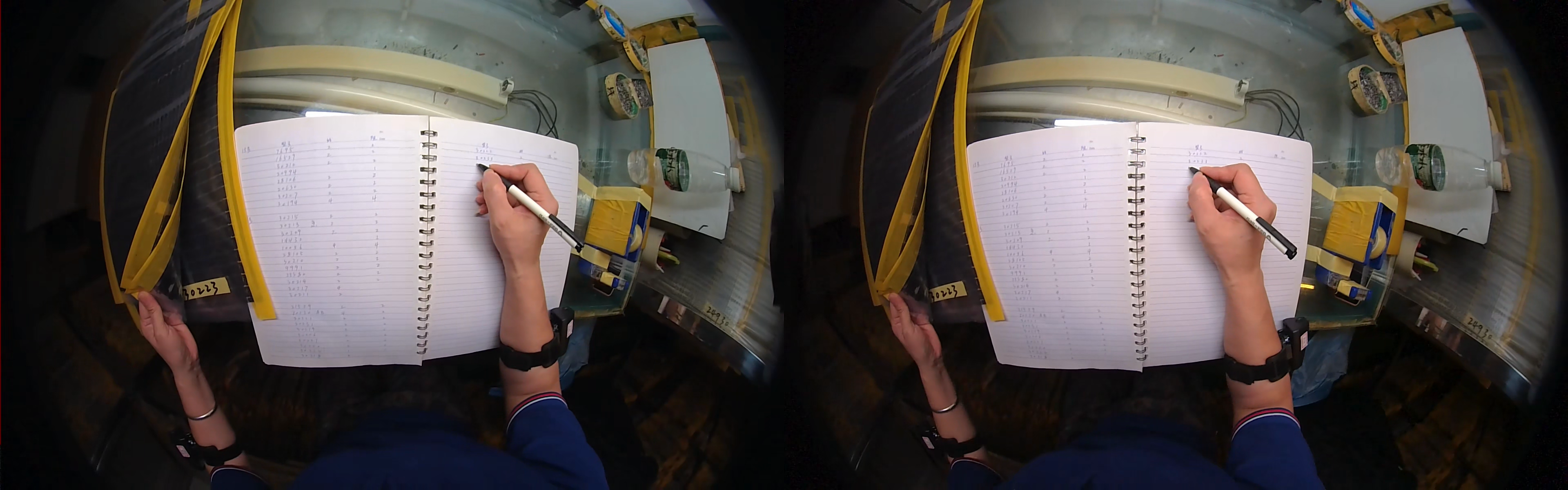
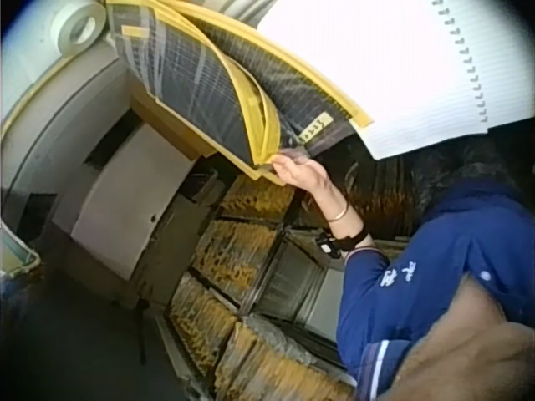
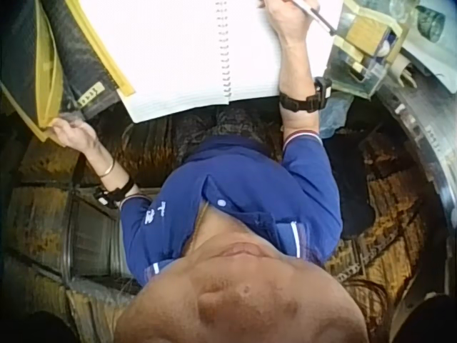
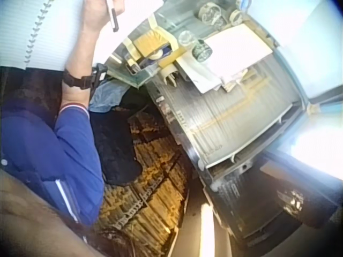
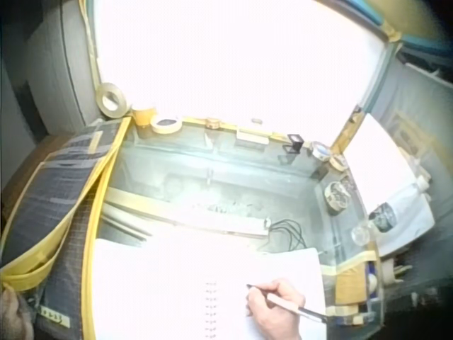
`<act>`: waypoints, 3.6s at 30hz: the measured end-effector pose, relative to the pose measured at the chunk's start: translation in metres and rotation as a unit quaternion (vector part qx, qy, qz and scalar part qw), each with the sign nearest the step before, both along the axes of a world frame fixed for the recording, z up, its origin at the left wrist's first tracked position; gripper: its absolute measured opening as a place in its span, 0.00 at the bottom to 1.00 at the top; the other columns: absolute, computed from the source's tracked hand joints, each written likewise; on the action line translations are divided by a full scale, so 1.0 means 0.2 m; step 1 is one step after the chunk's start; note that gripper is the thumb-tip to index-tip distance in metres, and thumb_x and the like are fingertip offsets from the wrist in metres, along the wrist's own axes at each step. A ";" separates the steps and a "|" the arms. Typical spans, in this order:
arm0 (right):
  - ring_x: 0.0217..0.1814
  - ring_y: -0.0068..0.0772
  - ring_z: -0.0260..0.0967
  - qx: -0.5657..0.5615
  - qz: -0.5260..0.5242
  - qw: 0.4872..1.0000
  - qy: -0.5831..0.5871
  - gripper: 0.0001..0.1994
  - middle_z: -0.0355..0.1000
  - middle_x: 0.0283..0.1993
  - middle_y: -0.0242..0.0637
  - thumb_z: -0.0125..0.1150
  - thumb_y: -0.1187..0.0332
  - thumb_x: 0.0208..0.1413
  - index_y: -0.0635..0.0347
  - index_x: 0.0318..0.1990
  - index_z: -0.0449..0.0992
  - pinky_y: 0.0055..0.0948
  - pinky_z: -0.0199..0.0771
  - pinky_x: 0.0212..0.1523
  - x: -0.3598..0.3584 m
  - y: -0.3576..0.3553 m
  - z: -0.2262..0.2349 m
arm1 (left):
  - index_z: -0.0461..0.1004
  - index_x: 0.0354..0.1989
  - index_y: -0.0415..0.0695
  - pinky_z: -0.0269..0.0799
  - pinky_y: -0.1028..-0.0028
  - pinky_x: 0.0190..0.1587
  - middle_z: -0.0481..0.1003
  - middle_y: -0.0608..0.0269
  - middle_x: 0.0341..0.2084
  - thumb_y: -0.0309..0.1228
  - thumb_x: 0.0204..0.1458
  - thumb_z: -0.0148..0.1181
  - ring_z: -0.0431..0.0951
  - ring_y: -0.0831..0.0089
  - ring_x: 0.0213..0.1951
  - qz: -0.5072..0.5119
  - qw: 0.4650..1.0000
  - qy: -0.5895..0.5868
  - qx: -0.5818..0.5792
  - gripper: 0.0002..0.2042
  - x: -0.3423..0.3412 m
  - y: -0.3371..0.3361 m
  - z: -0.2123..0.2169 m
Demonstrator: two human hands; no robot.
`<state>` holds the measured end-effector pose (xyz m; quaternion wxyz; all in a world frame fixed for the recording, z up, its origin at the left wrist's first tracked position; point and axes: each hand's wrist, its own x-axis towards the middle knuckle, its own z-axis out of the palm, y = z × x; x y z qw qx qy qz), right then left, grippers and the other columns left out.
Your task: Writing inventory data in a notebook and filing item sleeves into a storage rack.
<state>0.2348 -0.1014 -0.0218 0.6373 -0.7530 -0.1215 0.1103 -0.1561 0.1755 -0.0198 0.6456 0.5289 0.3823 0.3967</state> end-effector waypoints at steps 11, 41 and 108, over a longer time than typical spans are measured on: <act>0.16 0.08 0.60 -0.020 -0.008 0.999 -0.034 0.02 0.68 0.18 0.26 0.60 0.78 0.47 0.66 0.29 0.74 0.12 0.55 0.16 0.01 -0.02 -0.04 | 0.70 0.50 0.39 0.66 0.83 0.48 0.74 0.65 0.43 0.32 0.62 0.46 0.72 0.84 0.44 -0.017 1.000 -0.009 0.004 0.13 0.03 0.00 0.02; 0.17 0.14 0.65 -0.023 -0.024 0.999 -0.033 0.02 0.70 0.19 0.32 0.58 0.80 0.49 0.67 0.29 0.71 0.14 0.62 0.17 0.01 -0.01 -0.02 | 0.67 0.52 0.36 0.64 0.81 0.49 0.72 0.63 0.46 0.33 0.63 0.44 0.71 0.83 0.46 0.076 0.996 0.034 0.009 0.15 0.03 -0.02 -0.02; 0.17 0.15 0.65 -0.040 -0.072 0.996 -0.042 0.02 0.70 0.19 0.32 0.59 0.78 0.49 0.67 0.31 0.72 0.14 0.63 0.17 0.11 -0.19 -0.03 | 0.70 0.46 0.39 0.65 0.86 0.40 0.74 0.68 0.39 0.34 0.63 0.45 0.72 0.87 0.38 0.003 1.000 0.019 0.009 0.13 0.04 -0.01 -0.02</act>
